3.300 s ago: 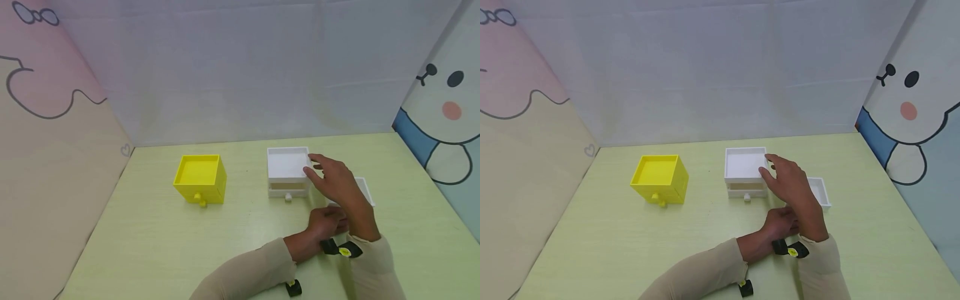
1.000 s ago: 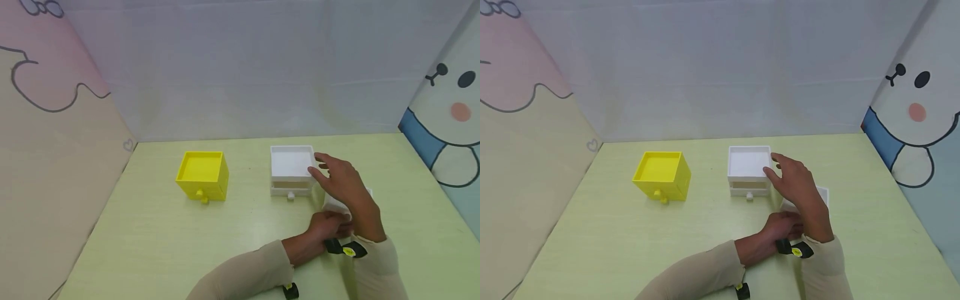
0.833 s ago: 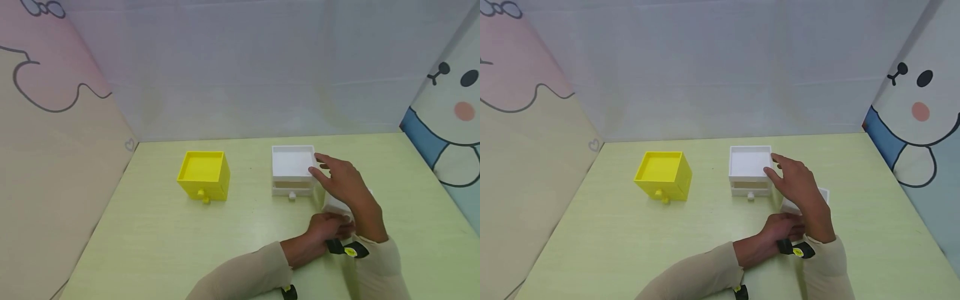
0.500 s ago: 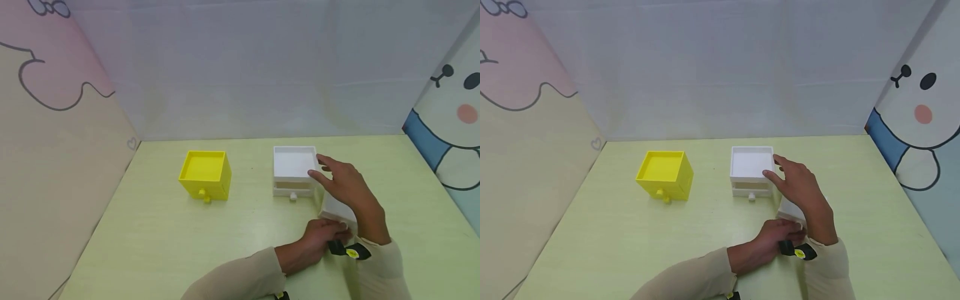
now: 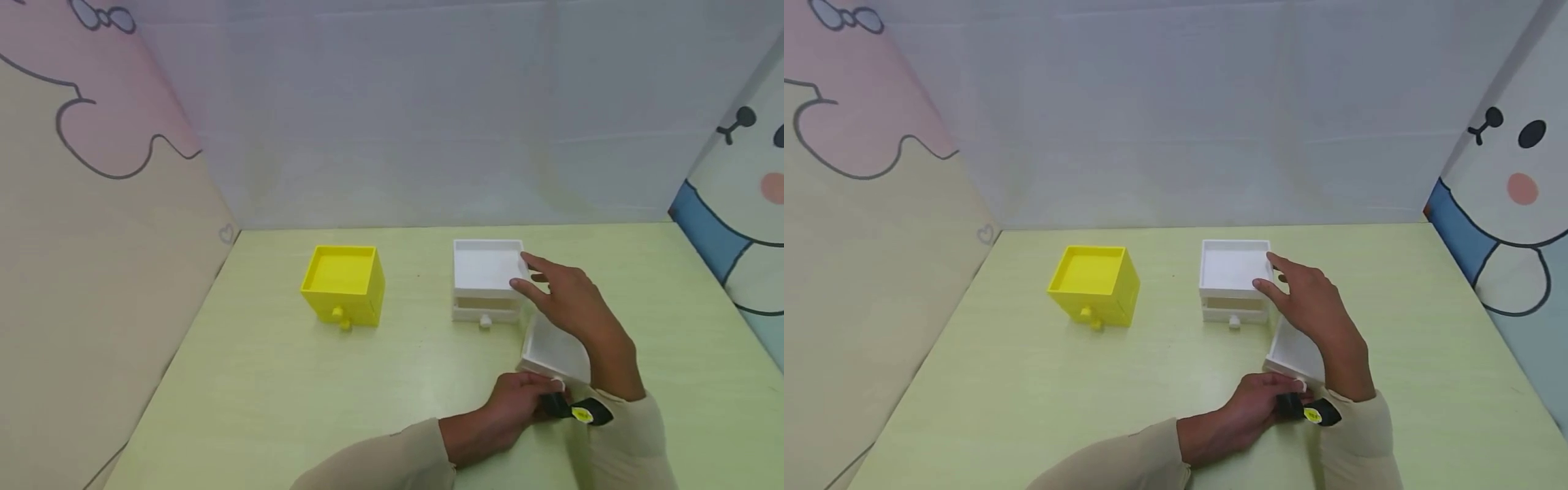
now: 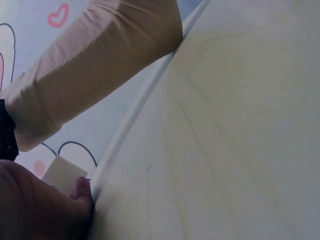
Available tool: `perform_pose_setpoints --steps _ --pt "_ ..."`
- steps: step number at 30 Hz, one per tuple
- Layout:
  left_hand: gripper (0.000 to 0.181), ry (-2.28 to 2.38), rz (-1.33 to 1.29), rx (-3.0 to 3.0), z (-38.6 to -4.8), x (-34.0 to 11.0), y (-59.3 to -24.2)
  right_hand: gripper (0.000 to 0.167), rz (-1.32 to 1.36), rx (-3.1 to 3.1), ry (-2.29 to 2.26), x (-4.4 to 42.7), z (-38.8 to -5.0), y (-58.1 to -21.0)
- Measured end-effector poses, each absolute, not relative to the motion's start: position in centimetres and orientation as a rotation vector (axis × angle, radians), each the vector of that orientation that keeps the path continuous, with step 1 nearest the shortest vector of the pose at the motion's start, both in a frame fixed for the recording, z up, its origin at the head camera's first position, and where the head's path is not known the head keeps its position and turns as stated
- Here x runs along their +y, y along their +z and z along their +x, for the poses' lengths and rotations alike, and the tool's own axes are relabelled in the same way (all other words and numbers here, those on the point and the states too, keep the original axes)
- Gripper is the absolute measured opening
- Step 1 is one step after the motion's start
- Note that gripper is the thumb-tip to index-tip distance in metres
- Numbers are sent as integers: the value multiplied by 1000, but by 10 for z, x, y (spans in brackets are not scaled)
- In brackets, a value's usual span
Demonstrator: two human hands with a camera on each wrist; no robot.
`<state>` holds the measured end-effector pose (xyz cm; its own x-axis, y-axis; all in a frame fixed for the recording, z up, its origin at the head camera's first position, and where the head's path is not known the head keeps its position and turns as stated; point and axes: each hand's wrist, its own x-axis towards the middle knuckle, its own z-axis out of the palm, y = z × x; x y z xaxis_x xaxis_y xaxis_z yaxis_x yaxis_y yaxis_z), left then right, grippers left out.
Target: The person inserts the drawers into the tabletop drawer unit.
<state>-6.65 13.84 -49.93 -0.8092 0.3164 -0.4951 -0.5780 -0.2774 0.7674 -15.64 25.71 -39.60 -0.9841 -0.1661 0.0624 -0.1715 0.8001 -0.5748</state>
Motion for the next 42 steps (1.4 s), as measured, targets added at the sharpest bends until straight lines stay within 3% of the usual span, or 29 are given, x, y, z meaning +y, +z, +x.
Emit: perform_pose_setpoints --steps 19,42 --pt "3 2102 -268 1343 -58 111 -497 69 253 -3035 942 255 -154 -390" --pt "6 2249 -345 1517 -53 113 -497 66 310 -2992 952 254 -154 -394"
